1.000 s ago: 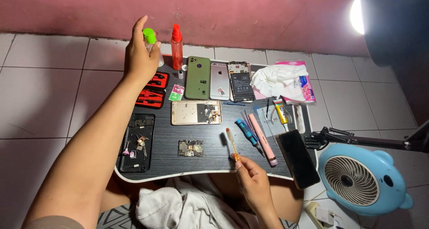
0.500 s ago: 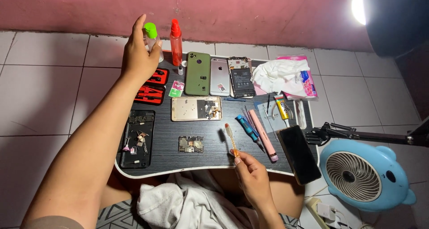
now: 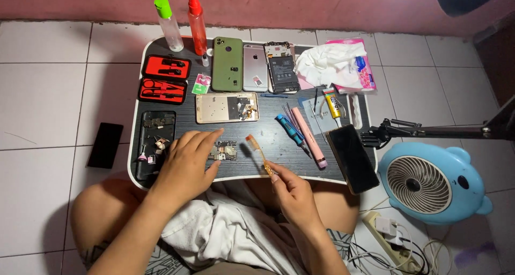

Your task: Disassembling and cleaning the internal components of a smartphone using a precision screwdriver and a small brush.

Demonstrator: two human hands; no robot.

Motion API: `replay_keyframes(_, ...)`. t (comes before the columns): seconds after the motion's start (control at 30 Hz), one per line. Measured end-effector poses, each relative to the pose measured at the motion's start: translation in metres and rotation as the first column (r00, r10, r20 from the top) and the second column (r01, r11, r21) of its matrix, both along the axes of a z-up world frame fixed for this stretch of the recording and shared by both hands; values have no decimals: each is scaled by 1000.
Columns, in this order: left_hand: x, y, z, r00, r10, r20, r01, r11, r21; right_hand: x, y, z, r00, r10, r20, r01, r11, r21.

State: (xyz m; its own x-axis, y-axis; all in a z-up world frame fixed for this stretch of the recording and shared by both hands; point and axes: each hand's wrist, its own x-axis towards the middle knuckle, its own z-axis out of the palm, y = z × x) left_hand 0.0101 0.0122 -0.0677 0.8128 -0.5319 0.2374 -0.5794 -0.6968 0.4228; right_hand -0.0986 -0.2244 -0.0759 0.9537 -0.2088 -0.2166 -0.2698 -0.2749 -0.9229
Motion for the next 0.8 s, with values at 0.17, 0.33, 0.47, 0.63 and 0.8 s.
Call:
replay_keyframes(0.17, -10, -20, -13, 999, 44, 12, -42, 990, -134, -17, 6, 11, 986, 104, 127, -53, 935, -351)
replay_keyframes(0.33, -16, -33, -20, 999, 40, 10, -35, 955, -295, -24, 10, -2, 966, 137, 221, 5, 841, -541)
replay_keyframes(0.47, -15, -34, -23, 998, 61, 22, -52, 957, -286, -28, 14, -6, 925, 212, 317, 27, 792, -610)
replay_keyframes(0.63, -15, -33, -26, 998, 54, 18, -47, 959, -281, -25, 16, -9, 945, 144, 295, 78, 773, -629)
replay_keyframes(0.8, -14, -33, -27, 997, 66, 35, -54, 958, -280, -25, 11, -11, 937, 156, 314, 91, 755, -650)
